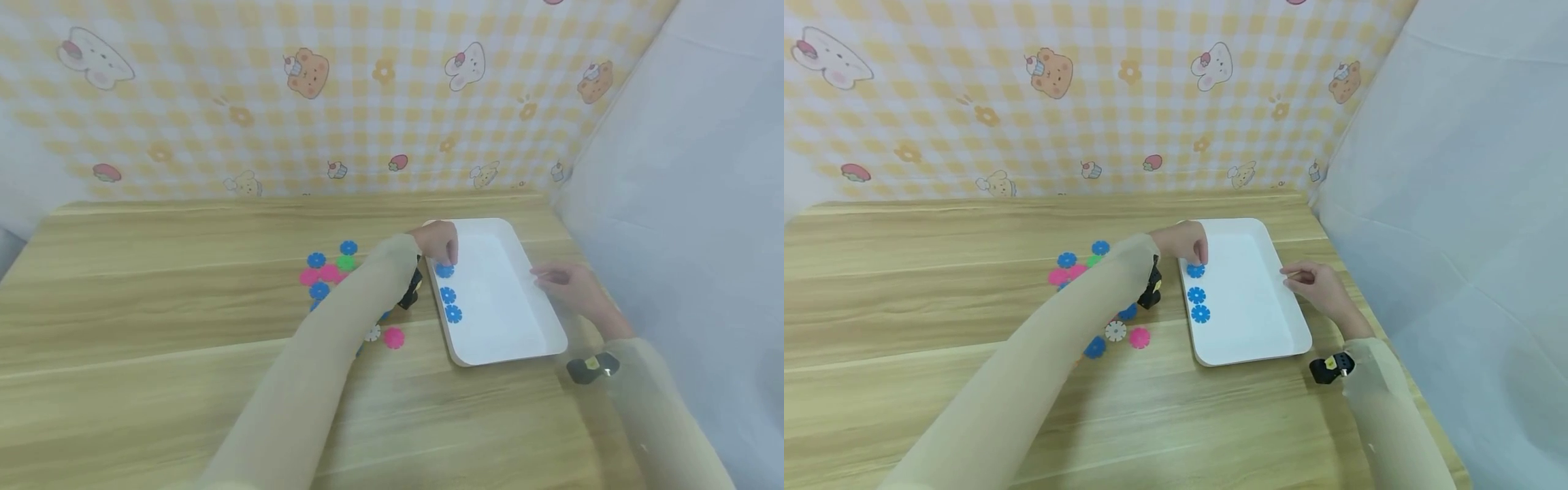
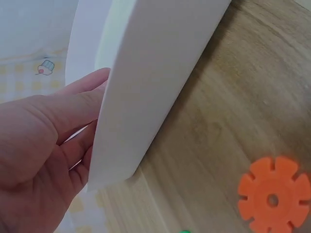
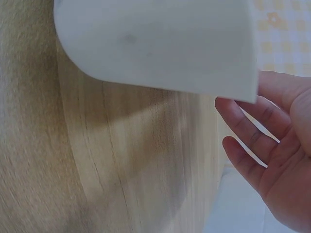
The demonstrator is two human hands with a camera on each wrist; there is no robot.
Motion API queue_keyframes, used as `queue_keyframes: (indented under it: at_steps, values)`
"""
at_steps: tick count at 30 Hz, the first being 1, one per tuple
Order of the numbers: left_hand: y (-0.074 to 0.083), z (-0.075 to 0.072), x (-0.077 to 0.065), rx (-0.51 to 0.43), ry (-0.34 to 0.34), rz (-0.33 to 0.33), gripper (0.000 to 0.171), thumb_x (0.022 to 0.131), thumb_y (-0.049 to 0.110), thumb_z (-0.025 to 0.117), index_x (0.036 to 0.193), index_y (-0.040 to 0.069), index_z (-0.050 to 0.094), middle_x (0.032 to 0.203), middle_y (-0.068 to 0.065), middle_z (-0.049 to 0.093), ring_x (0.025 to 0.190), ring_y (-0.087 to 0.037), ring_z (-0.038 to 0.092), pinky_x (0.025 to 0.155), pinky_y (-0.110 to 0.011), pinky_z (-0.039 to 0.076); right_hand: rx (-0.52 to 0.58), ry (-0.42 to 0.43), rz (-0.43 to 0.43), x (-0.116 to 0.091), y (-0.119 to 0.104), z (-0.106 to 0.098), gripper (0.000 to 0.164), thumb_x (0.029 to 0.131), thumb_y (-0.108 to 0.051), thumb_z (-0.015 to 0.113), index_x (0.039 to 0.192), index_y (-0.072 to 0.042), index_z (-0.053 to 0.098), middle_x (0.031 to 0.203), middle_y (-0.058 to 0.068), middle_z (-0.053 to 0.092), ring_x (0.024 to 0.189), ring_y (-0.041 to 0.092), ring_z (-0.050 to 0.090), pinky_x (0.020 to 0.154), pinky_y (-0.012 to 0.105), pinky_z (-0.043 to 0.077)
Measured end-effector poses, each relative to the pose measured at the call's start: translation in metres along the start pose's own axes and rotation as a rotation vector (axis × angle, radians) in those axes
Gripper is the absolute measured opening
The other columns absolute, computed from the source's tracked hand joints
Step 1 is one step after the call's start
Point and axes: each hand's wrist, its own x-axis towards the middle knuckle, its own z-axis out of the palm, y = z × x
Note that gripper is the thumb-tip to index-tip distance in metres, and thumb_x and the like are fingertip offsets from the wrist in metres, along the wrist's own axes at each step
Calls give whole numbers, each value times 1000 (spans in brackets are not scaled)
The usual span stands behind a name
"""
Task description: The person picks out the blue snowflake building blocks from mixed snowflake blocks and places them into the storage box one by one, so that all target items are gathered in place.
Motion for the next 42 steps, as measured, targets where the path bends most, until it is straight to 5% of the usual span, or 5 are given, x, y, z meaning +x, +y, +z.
queue_keyframes:
  at_steps: [23,31,35,42]
  values:
    - [3,9,-6,115,-25,-14,23,80,-6,60,95,7,71,105,-4,65,96,-15,57,84,-27,46,4,9,-13,2,7,0,30,90,-16,58,115,1,59,100,22,64,95,38,60,82,48,47]
    - [-1,12,0,137,-35,-24,16,79,-5,59,79,7,71,82,3,60,71,-9,47,69,-22,42,8,14,-11,1,6,0,30,90,-16,58,115,1,59,99,22,64,95,38,59,82,47,47]
    - [-3,10,2,84,4,27,12,79,-5,61,79,3,70,81,-1,61,70,-10,49,67,-20,42,10,6,-2,2,6,0,30,90,-16,58,115,0,59,100,22,64,96,38,59,83,50,46]
    - [-8,-9,-8,-188,145,77,14,82,2,64,96,2,67,96,-8,63,90,-17,57,79,-22,46,4,5,-18,3,8,0,29,90,-15,58,114,1,59,99,22,64,95,39,59,82,51,46]
